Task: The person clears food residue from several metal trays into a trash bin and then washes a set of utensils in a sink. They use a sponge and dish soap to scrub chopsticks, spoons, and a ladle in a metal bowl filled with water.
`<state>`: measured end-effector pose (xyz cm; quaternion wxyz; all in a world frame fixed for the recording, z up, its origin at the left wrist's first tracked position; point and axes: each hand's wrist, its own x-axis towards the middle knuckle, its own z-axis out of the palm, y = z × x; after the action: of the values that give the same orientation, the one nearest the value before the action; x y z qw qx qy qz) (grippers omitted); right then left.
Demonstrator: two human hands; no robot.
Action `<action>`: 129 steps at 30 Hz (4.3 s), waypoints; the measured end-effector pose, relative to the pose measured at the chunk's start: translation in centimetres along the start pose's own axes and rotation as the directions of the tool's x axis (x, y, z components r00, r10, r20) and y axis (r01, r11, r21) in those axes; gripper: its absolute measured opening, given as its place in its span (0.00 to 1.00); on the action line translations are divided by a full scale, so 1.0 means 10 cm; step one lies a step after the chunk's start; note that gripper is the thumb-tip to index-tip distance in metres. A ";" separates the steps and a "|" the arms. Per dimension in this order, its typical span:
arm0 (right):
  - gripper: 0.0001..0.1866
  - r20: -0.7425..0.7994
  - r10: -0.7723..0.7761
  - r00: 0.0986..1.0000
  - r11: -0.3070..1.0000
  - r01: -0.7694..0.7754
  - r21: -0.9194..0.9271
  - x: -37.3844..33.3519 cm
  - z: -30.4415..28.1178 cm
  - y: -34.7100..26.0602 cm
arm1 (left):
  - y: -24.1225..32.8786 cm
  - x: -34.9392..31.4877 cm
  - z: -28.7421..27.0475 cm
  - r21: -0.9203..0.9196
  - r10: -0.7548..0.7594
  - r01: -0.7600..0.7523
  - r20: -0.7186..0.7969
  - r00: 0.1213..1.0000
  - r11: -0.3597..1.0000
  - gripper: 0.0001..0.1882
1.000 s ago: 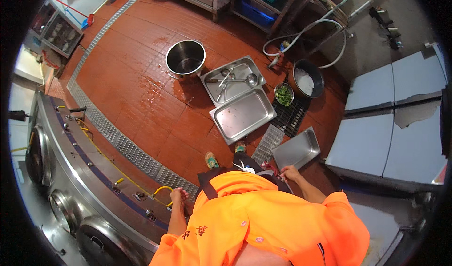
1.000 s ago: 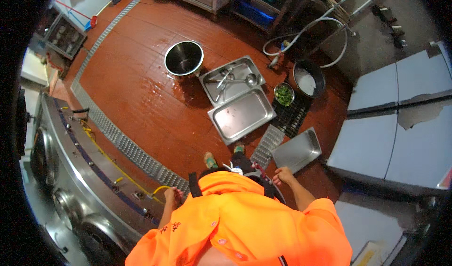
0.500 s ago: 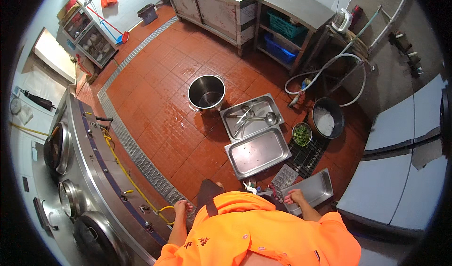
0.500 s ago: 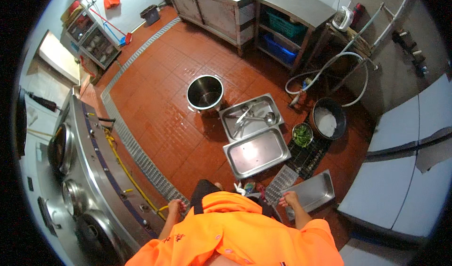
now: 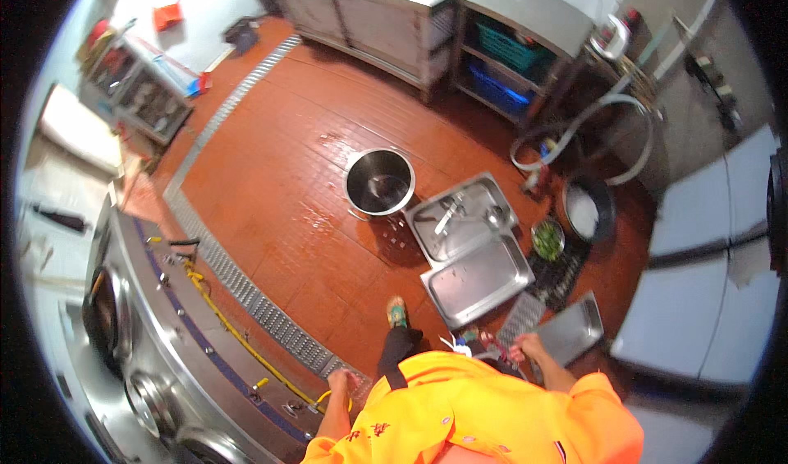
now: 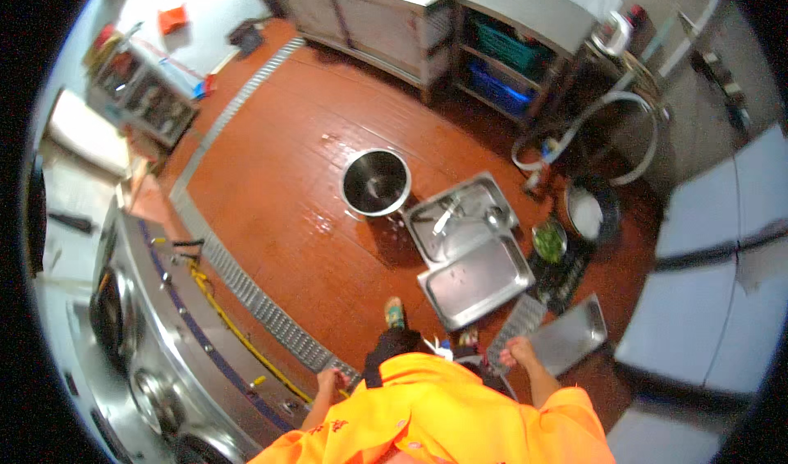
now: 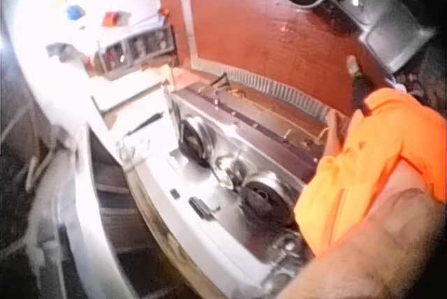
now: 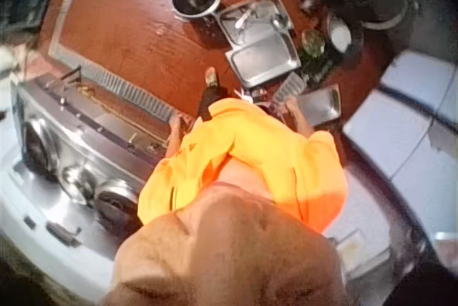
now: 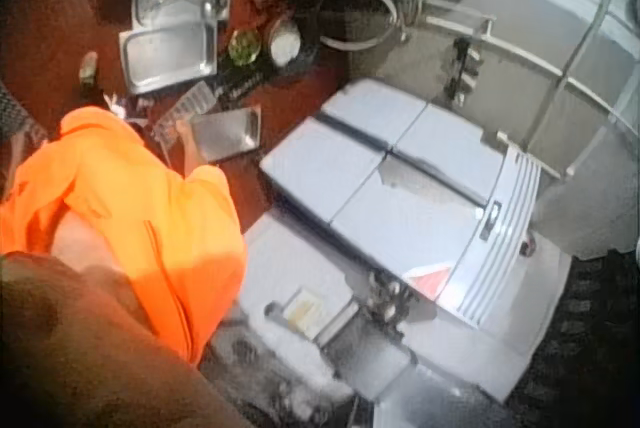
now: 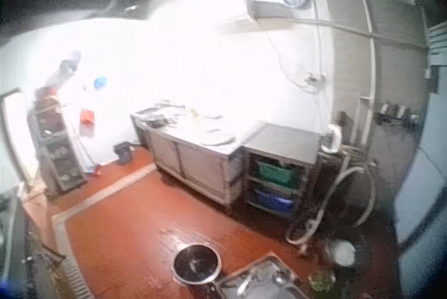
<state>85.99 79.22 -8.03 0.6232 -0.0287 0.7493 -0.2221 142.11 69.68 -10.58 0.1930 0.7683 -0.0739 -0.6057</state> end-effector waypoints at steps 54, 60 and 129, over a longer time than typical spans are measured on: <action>0.12 -0.354 0.013 0.935 -0.142 0.352 0.925 7.18 -2.49 0.02 | -0.89 -0.29 2.23 0.574 -0.210 0.554 -0.555 0.805 0.603 0.12; 0.11 -0.265 0.052 0.963 0.097 0.259 0.961 6.41 -2.79 0.52 | -0.99 -0.42 1.82 0.583 -0.209 0.528 -0.526 0.825 0.618 0.13; 0.03 0.160 -0.556 0.816 0.789 0.457 0.412 4.24 11.70 -16.21 | 16.78 6.40 -2.93 -0.244 0.604 -0.586 0.000 0.797 0.773 0.06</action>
<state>149.50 -114.90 -1.87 0.6312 -0.1480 0.5675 -0.5075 206.76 -99.95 2.07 0.4599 0.6530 -0.2497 -0.5475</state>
